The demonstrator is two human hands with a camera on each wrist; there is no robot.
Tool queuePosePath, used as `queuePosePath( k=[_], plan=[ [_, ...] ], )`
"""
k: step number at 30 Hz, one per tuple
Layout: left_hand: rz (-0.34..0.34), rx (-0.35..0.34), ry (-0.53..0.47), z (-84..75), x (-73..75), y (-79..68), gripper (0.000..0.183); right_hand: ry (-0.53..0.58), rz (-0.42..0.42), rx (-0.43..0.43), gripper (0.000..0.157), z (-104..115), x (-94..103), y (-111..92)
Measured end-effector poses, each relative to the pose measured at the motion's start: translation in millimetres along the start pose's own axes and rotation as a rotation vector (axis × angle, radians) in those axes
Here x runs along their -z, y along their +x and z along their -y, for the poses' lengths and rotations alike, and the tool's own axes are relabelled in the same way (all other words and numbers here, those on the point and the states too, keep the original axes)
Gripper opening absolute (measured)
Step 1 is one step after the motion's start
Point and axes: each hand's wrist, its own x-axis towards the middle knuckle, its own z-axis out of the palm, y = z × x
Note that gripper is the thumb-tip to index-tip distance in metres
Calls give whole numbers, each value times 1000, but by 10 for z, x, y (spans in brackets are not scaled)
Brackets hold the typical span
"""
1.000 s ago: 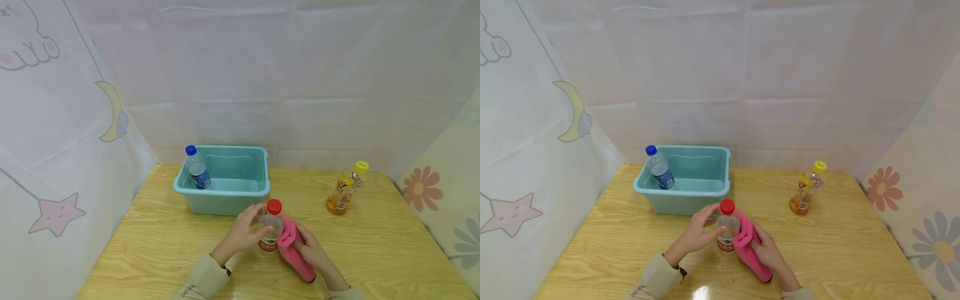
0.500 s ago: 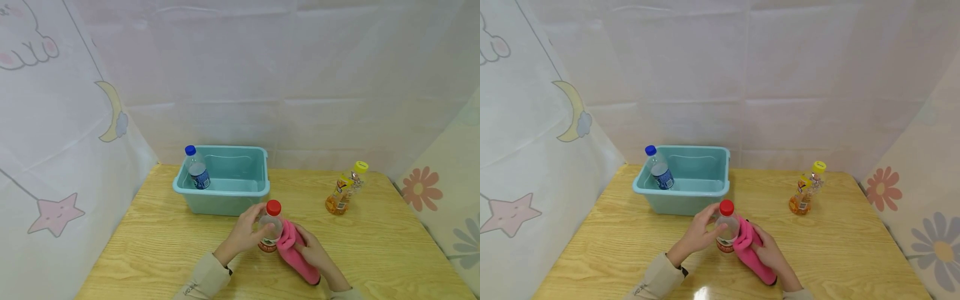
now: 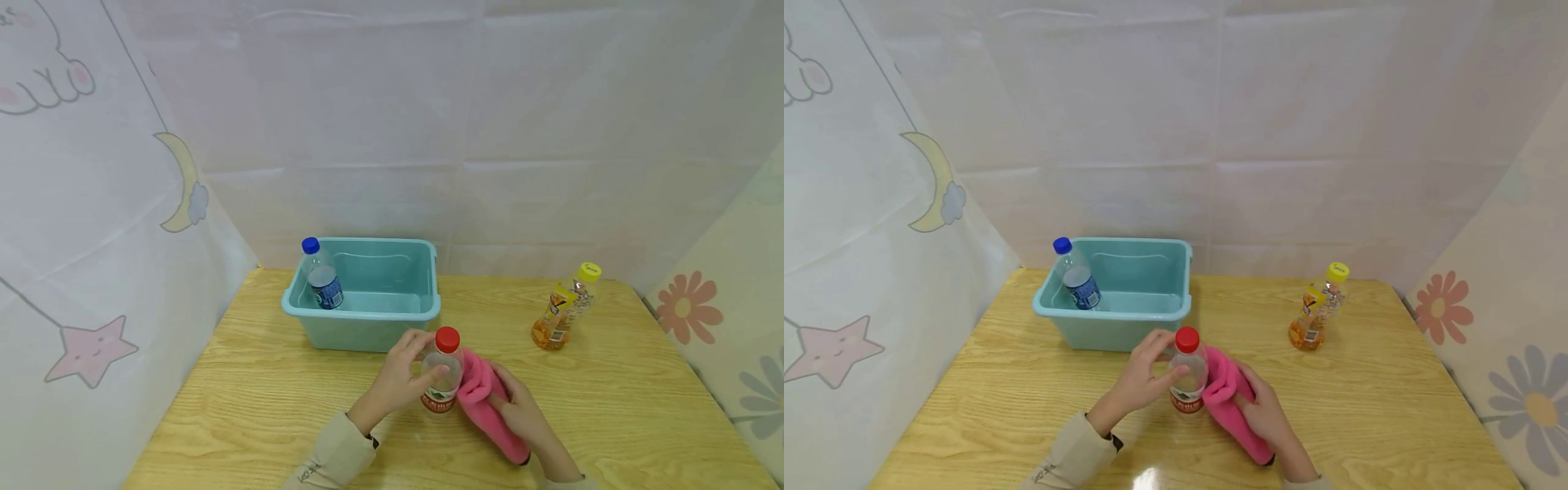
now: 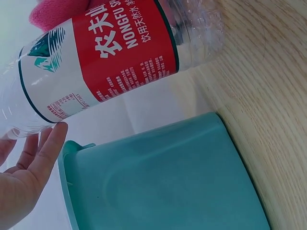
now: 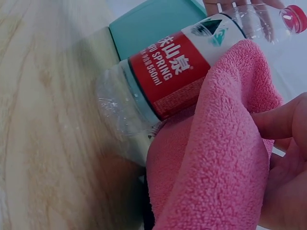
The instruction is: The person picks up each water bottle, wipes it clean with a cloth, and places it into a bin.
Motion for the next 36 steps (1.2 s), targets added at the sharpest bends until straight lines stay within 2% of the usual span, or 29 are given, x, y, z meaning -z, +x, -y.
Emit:
queuePosePath(
  k=[3,9,18,22,36],
  plan=[
    [3,-1,-1,-3,6,2,45,5,-19,20,50,50,20,-21],
    [6,-1,5,-14,14,0,47,46,-47,134,49,131,46,-51],
    [20,56,4,-15,11,2,53,37,-83,224,47,245,88,-63],
    [16,64,-4,-16,7,10,51,29,-107,296,46,301,116,-52],
    [31,57,-26,-16,28,9,42,116,-107,457,49,506,156,-25]
  ],
)
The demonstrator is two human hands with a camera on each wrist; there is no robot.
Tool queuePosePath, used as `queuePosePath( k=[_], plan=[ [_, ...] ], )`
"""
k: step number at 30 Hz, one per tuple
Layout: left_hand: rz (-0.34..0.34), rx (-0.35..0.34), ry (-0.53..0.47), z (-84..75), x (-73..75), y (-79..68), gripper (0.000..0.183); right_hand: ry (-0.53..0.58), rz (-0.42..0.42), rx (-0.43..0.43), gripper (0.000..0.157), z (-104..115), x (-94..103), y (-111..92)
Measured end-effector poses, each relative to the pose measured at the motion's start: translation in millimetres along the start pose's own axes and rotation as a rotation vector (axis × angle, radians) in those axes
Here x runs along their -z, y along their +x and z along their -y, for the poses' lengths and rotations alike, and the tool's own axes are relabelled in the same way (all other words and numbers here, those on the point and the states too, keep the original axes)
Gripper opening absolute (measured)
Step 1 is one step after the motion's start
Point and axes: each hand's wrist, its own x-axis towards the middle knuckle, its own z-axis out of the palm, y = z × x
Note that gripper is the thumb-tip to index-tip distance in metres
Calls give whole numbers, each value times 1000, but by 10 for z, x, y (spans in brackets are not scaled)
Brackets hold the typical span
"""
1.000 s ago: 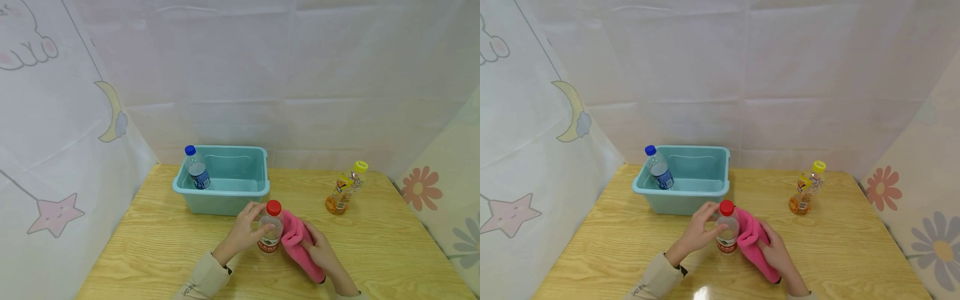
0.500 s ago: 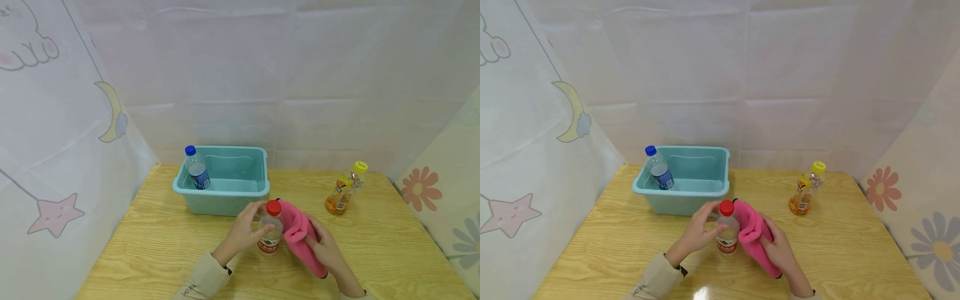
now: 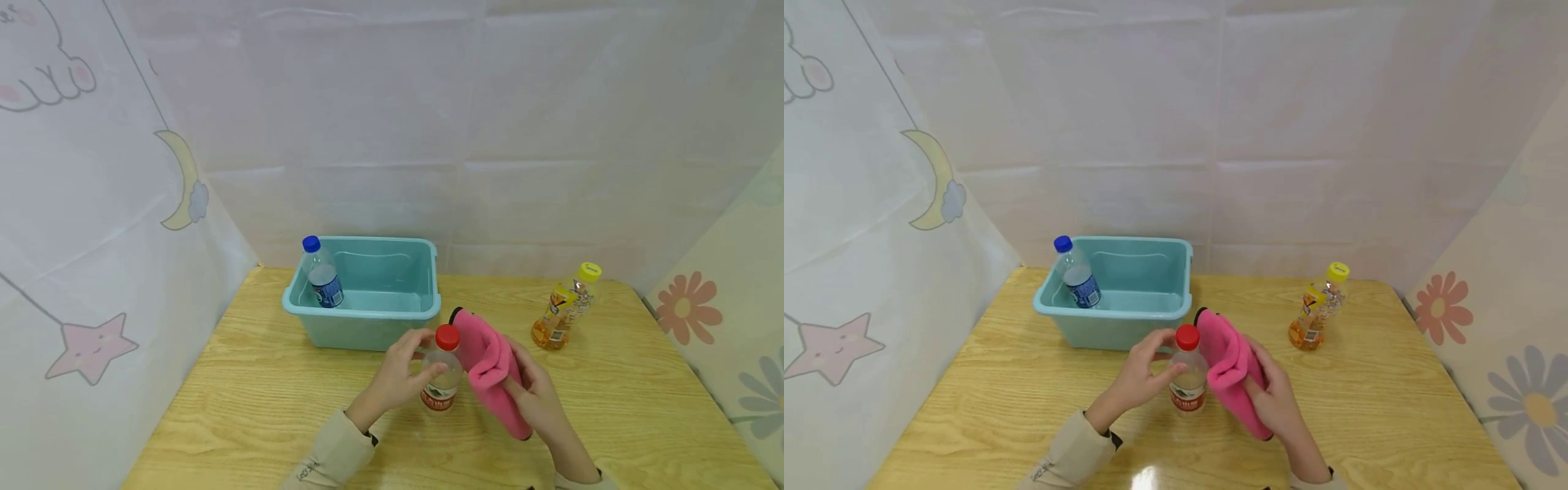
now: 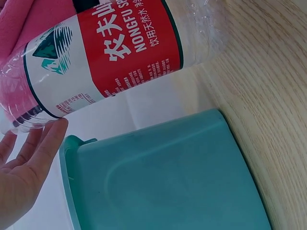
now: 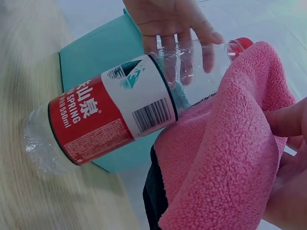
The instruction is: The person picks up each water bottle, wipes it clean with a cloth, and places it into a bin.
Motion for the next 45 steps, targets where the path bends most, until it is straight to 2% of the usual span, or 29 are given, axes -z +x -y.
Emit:
queuePosePath(
  k=[15,32,40,45],
  plan=[
    [-10,-10,-16,-2,11,1,40,91,10,93,50,97,-48,73],
    [-23,-41,-28,10,9,8,40,-206,90,50,51,39,-52,74],
    [-27,-55,-32,10,7,5,40,-219,126,10,51,-16,-57,63],
    [-28,-45,-28,3,10,4,40,-202,140,19,50,-77,-51,62]
  ],
)
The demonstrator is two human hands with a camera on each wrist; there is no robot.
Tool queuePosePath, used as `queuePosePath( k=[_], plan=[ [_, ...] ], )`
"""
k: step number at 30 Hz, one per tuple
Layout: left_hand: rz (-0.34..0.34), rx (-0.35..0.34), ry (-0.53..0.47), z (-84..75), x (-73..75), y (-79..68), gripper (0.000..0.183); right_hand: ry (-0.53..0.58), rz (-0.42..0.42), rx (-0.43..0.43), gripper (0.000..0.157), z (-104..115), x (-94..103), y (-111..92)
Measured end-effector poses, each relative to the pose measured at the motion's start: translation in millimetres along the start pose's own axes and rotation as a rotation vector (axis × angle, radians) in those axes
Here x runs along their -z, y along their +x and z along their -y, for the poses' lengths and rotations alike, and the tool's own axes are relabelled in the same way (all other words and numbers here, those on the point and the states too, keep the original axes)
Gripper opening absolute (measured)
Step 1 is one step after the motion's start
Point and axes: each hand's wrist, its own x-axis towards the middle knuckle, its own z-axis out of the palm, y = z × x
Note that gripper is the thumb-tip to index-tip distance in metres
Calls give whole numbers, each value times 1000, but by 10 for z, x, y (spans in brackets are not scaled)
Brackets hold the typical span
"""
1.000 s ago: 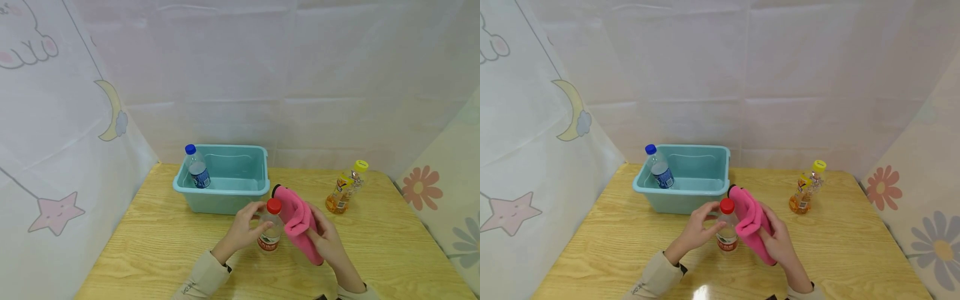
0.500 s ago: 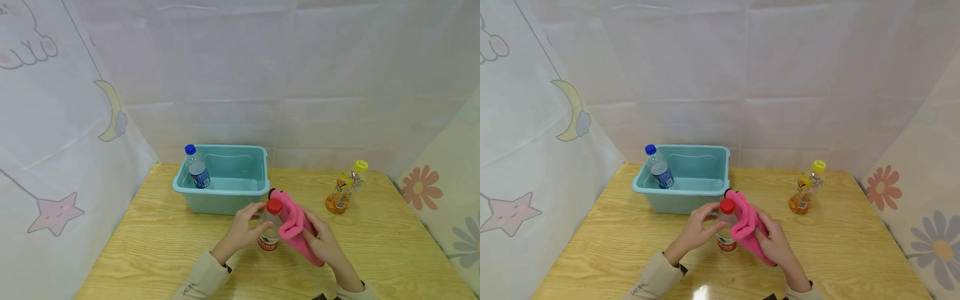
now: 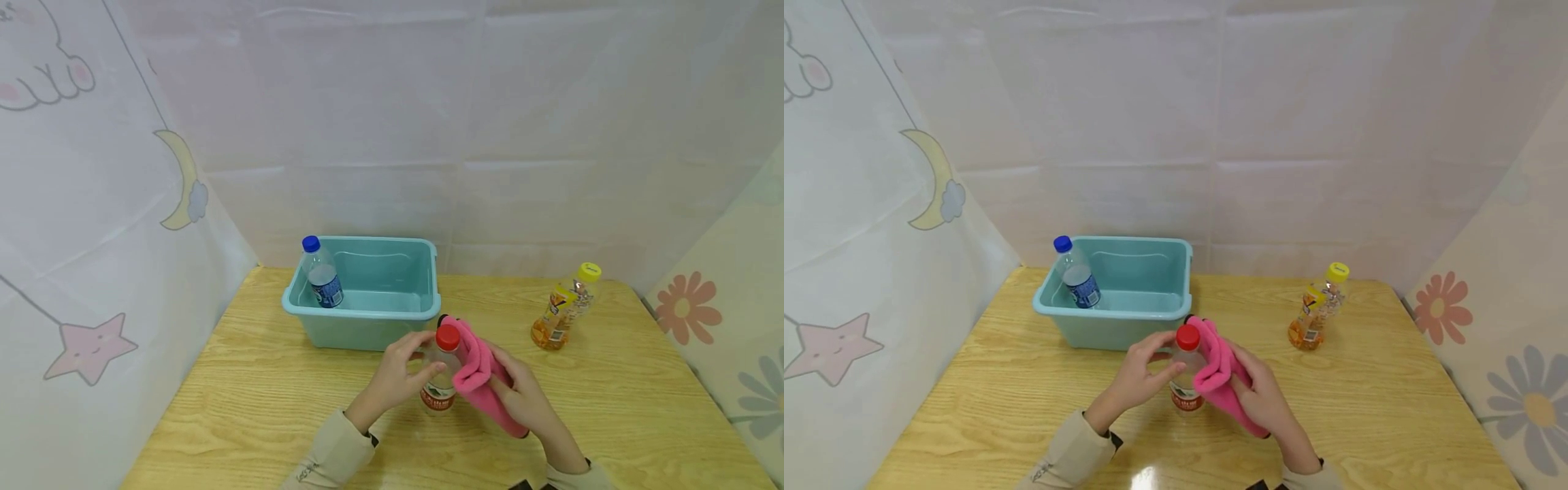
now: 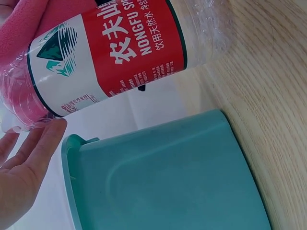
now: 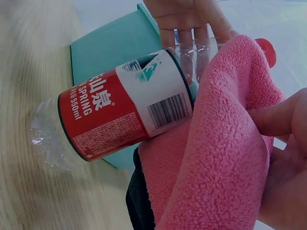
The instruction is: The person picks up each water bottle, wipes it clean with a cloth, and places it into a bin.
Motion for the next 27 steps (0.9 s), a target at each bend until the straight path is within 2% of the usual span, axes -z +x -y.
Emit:
queuePosePath(
  k=[5,12,22,27],
  plan=[
    [4,31,0,-15,1,-8,41,65,18,-33,48,-77,-20,-20],
    [-3,42,0,-19,-6,-28,40,149,59,-173,45,-206,-83,-62],
    [1,40,-1,-11,-16,-19,40,134,112,-398,49,-273,-158,-106],
    [-7,31,-3,-5,-16,-11,39,136,124,-433,49,-292,-180,-102]
  ],
)
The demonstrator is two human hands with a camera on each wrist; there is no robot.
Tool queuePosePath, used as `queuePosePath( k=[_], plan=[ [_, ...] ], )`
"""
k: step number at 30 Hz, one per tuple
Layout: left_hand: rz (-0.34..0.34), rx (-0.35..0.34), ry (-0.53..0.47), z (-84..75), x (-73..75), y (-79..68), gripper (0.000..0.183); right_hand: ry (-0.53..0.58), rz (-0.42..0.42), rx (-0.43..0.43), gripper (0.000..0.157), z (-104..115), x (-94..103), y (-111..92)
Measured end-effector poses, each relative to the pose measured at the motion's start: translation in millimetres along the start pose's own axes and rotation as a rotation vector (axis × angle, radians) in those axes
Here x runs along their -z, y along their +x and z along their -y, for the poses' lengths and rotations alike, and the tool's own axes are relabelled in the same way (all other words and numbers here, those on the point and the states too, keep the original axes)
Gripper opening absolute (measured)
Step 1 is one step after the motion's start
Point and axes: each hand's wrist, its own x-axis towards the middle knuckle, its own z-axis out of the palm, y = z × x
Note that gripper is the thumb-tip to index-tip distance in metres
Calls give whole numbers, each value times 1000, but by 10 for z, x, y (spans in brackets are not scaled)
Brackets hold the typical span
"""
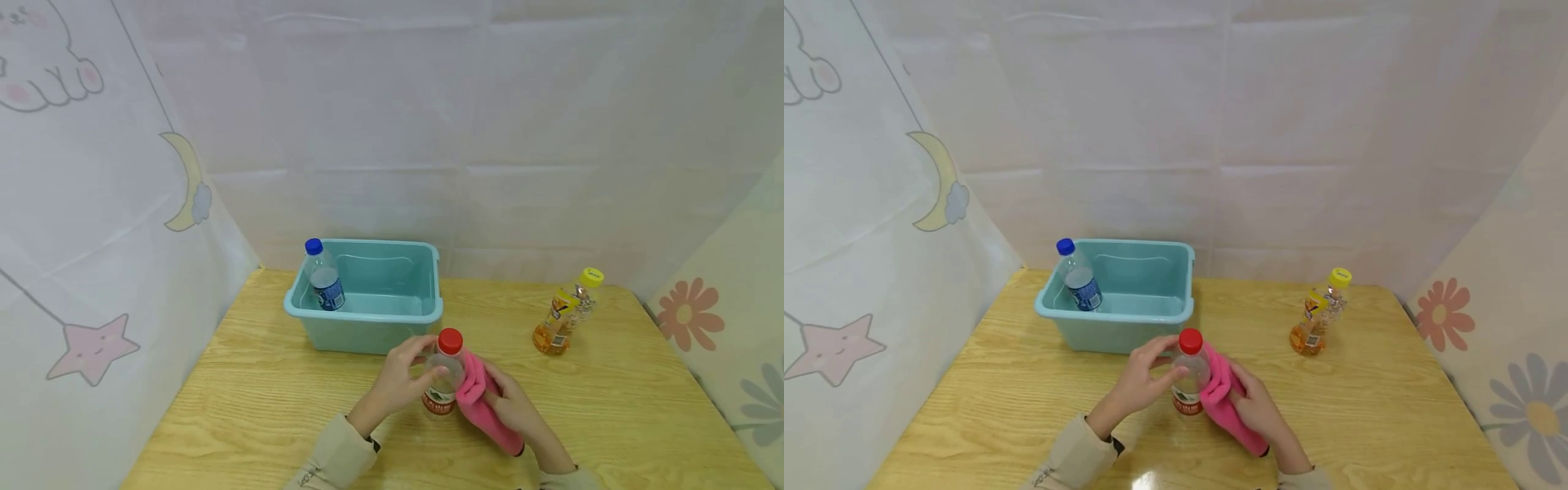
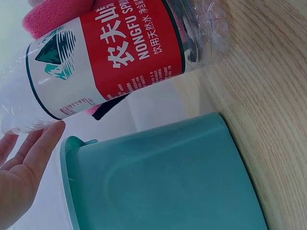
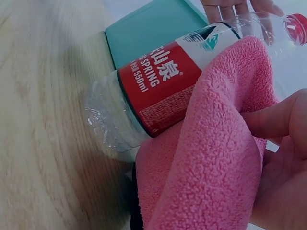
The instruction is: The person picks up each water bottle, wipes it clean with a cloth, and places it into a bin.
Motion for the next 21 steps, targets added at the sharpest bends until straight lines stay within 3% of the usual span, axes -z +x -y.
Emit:
queuePosePath(
  k=[21],
  plan=[
    [-14,1,-3,10,-12,-12,40,2,1,-51,47,-132,-69,14]
  ],
)
